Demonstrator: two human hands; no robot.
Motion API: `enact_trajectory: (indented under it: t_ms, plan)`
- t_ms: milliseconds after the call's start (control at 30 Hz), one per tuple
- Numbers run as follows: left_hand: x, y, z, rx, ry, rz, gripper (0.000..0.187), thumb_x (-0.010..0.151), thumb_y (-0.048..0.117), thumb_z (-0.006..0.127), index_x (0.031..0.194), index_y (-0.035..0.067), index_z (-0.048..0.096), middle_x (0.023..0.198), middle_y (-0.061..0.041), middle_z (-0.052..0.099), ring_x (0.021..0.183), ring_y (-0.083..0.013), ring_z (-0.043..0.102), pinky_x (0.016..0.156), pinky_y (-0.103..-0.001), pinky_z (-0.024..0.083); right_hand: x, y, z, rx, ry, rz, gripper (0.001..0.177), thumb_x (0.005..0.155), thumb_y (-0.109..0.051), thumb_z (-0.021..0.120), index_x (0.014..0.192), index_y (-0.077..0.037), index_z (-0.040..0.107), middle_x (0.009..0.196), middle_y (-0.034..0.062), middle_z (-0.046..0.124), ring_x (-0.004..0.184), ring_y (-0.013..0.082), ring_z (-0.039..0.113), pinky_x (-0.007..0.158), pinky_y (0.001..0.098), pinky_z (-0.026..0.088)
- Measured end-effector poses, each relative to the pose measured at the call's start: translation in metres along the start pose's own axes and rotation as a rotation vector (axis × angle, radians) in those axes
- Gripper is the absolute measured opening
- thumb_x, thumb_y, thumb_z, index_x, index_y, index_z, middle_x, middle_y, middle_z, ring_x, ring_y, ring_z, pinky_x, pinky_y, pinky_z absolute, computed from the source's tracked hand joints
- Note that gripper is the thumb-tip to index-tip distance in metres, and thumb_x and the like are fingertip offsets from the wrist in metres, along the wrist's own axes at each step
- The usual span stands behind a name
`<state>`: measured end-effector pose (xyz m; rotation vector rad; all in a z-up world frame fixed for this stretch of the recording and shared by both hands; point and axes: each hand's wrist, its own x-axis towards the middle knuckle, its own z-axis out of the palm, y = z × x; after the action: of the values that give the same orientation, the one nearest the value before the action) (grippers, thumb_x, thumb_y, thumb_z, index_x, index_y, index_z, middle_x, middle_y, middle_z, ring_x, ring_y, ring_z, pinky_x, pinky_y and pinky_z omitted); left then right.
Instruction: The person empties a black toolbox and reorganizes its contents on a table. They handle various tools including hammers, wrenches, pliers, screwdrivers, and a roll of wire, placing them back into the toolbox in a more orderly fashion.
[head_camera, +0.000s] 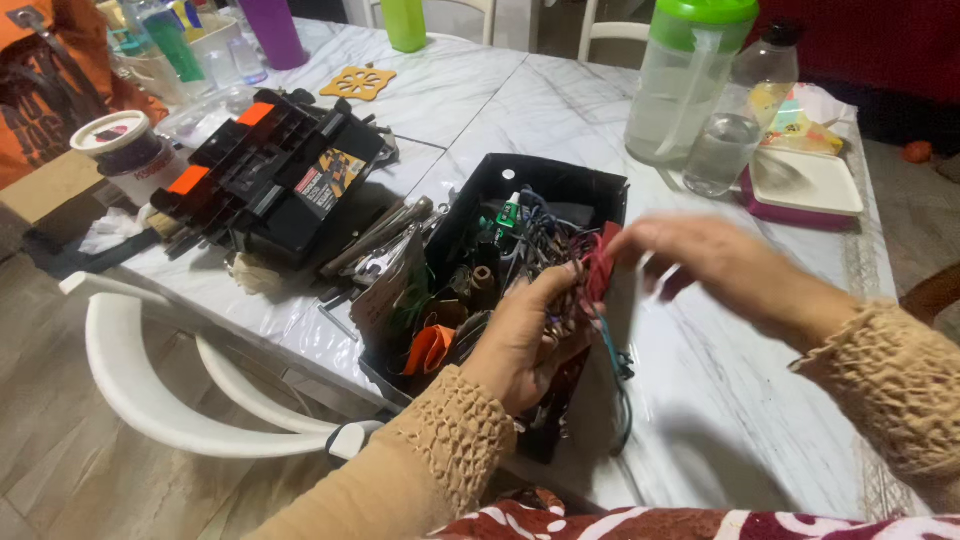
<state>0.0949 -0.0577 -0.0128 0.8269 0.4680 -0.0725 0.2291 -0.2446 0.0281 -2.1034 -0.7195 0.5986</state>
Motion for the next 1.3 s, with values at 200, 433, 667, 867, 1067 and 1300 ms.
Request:
enact_trajectory:
  t_ms: [200, 433, 667, 867, 1067, 1300]
  plan:
    - [-0.001, -0.003, -0.014, -0.094, -0.211, -0.007, 0.024, 0.096, 0.031, 0.066, 0.107, 0.009, 0.068, 0.092, 0.000, 0.072, 0.075, -0.0096, 0.067, 0.067, -0.024, 0.059, 0.046, 0.003, -0.004, -0.773, 0.089, -0.978, 0.071, 0.066, -0.018, 0.077, 0.133, -0.005, 0.060, 0.134, 0.0253, 0.061, 0.120, 0.0387, 0.056, 0.096, 0.0480, 0.048]
    - [-0.001, 0.016, -0.033, -0.191, -0.301, -0.082, 0.040, 0.097, 0.043, 0.058, 0.117, 0.010, 0.068, 0.100, -0.009, 0.075, 0.069, -0.0144, 0.068, 0.058, -0.024, 0.058, 0.083, -0.017, 0.020, -0.581, -0.261, -0.280, 0.019, 0.088, -0.018, 0.069, 0.102, -0.009, 0.059, 0.089, 0.0090, 0.072, 0.085, 0.0253, 0.071, 0.077, 0.0403, 0.057]
    - [-0.018, 0.043, -0.058, -0.224, -0.300, 0.012, 0.045, 0.096, 0.044, 0.057, 0.123, 0.009, 0.062, 0.108, -0.017, 0.074, 0.070, -0.0197, 0.070, 0.052, -0.024, 0.058, 0.113, -0.018, 0.007, -0.620, -0.093, -0.630, 0.038, 0.075, -0.005, 0.073, 0.113, -0.011, 0.072, 0.094, 0.0069, 0.074, 0.083, 0.0183, 0.070, 0.074, 0.0354, 0.058]
    - [-0.039, 0.093, -0.093, -0.139, -0.110, -0.040, 0.044, 0.094, 0.044, 0.062, 0.120, 0.008, 0.061, 0.103, -0.022, 0.072, 0.068, -0.0216, 0.070, 0.055, -0.027, 0.061, 0.112, -0.046, 0.022, 0.057, -0.017, -0.115, 0.028, 0.091, -0.014, 0.068, 0.118, -0.009, 0.071, 0.086, 0.0044, 0.072, 0.060, 0.0112, 0.058, 0.053, 0.0275, 0.048]
    - [-0.057, 0.105, -0.102, -0.136, -0.121, -0.084, 0.048, 0.092, 0.043, 0.064, 0.121, 0.004, 0.061, 0.103, -0.023, 0.071, 0.069, -0.0220, 0.071, 0.057, -0.028, 0.063, 0.119, -0.044, 0.097, 0.042, -0.031, -0.096, 0.025, 0.091, -0.012, 0.070, 0.115, -0.006, 0.071, 0.084, 0.0021, 0.073, 0.056, 0.0101, 0.063, 0.051, 0.0262, 0.053]
    - [-0.058, 0.107, -0.105, -0.135, -0.210, -0.057, 0.050, 0.095, 0.042, 0.063, 0.125, 0.003, 0.060, 0.103, -0.021, 0.070, 0.072, -0.0215, 0.072, 0.060, -0.027, 0.064, 0.147, -0.026, 0.143, 0.310, -0.256, -0.103, 0.019, 0.095, -0.008, 0.066, 0.111, 0.002, 0.067, 0.082, 0.0094, 0.072, 0.057, 0.0139, 0.064, 0.049, 0.0296, 0.052]
